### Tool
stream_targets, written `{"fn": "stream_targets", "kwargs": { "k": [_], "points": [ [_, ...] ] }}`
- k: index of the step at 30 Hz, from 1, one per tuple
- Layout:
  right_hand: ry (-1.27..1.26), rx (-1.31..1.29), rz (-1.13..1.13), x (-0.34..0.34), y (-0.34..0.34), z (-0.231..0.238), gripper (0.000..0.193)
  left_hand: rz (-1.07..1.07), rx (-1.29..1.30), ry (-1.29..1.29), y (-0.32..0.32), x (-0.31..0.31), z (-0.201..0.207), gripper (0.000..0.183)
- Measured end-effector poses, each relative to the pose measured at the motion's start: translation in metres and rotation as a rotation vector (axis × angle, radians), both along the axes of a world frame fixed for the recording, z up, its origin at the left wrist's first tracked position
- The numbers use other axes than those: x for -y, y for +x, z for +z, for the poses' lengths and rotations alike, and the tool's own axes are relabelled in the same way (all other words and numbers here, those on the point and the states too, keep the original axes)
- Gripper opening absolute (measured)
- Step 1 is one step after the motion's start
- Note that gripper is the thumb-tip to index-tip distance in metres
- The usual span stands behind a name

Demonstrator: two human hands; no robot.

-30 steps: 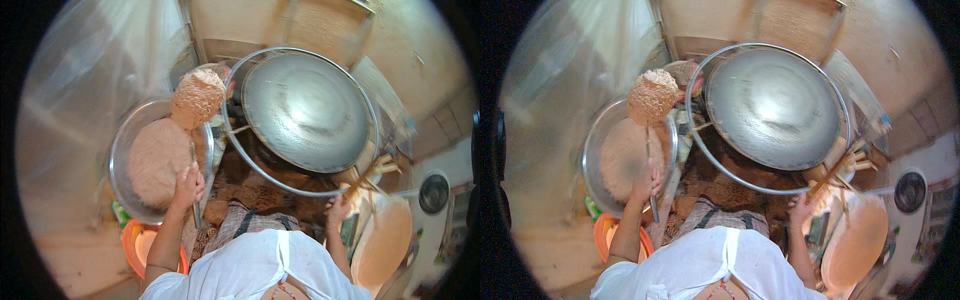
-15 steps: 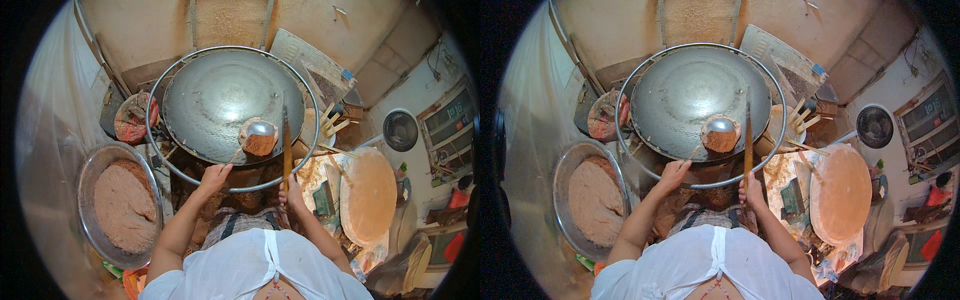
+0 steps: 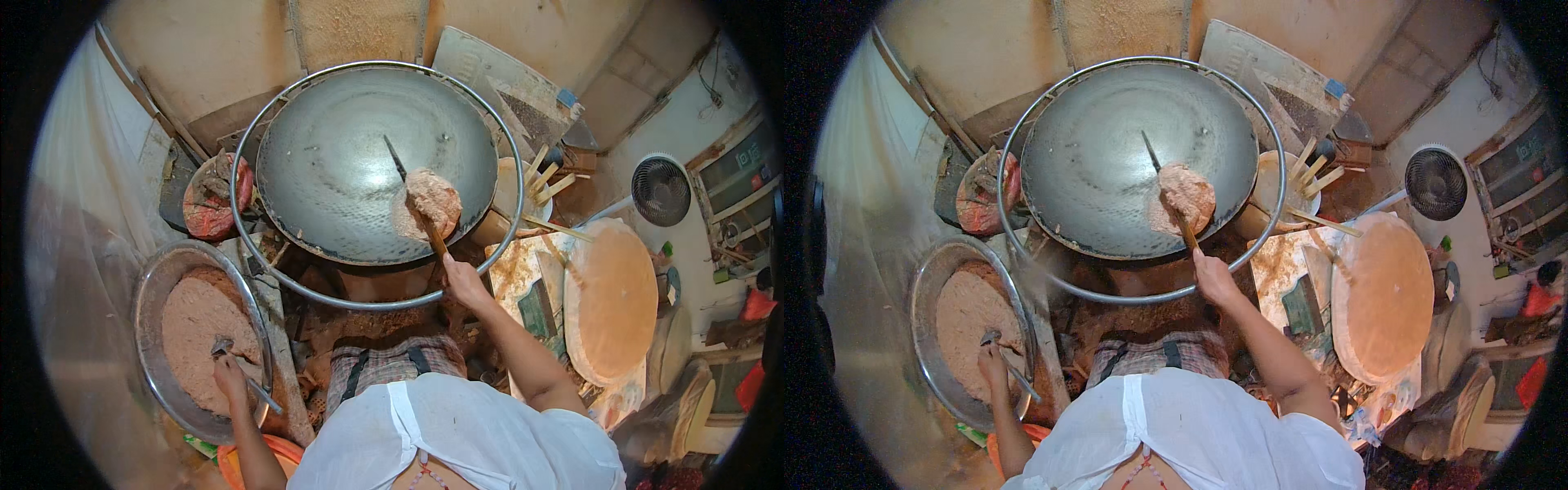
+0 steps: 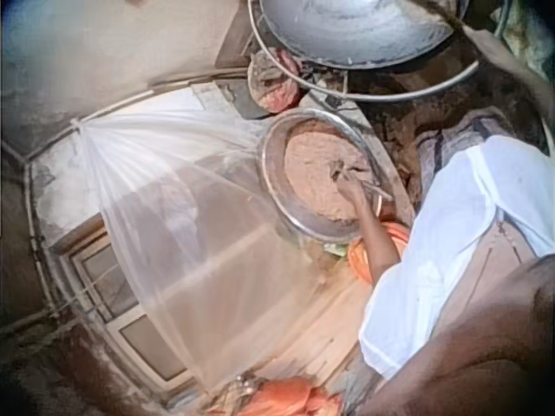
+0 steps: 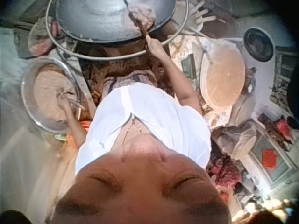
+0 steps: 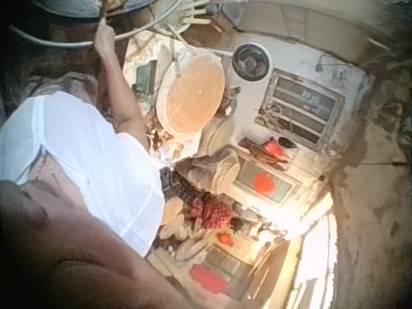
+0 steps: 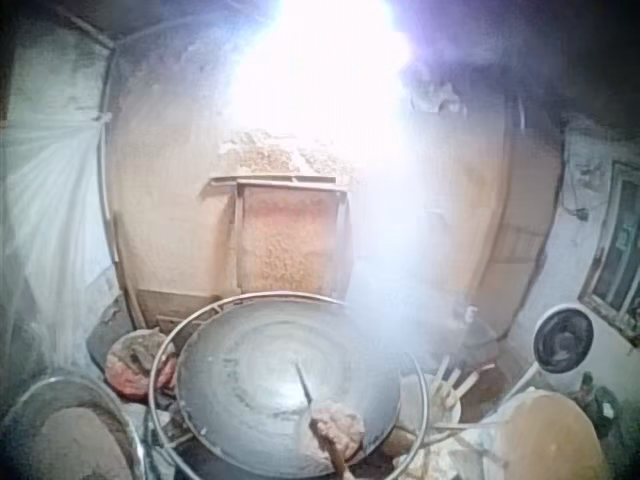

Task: The person scoops batter onto a large inverted wok, spreads it into a thin circle, cooks it, and removes the finished crisp. This cycle is repeated multiple times, with finished crisps stacked on a nearby table.

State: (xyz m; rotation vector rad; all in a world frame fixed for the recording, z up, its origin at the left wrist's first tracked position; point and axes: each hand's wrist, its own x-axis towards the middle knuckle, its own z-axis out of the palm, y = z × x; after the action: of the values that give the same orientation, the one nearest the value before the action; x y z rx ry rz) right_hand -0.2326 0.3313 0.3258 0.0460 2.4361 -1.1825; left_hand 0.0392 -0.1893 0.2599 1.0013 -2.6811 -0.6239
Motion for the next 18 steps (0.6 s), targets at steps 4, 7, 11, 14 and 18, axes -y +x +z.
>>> {"fn": "stream_targets", "kwargs": {
  "k": [4,7,11,14,18],
  "points": [
    [0.033,-0.386,0.257,0.031,0.063,-0.041,0.046,0.240,-0.280,1.116,-0.119,-0.069,-0.013,0.051],
    [0.339,-0.199,0.109,-0.017,0.033,-0.033,0.052,0.246,-0.375,1.151,-0.188,-0.132,-0.026,0.054],
    [0.041,0.001,-0.232,-0.013,0.004,-0.008,0.068,0.555,-0.540,1.152,-0.223,-0.197,-0.006,0.057],
    [0.195,-0.152,0.021,-0.006,0.043,-0.019,0.056,0.512,-0.560,0.974,-0.227,-0.206,-0.007,0.059],
    [0.366,-0.192,0.046,-0.056,-0.005,-0.026,0.033,0.577,-0.577,1.007,-0.224,-0.214,-0.002,0.059]
  ]
}}
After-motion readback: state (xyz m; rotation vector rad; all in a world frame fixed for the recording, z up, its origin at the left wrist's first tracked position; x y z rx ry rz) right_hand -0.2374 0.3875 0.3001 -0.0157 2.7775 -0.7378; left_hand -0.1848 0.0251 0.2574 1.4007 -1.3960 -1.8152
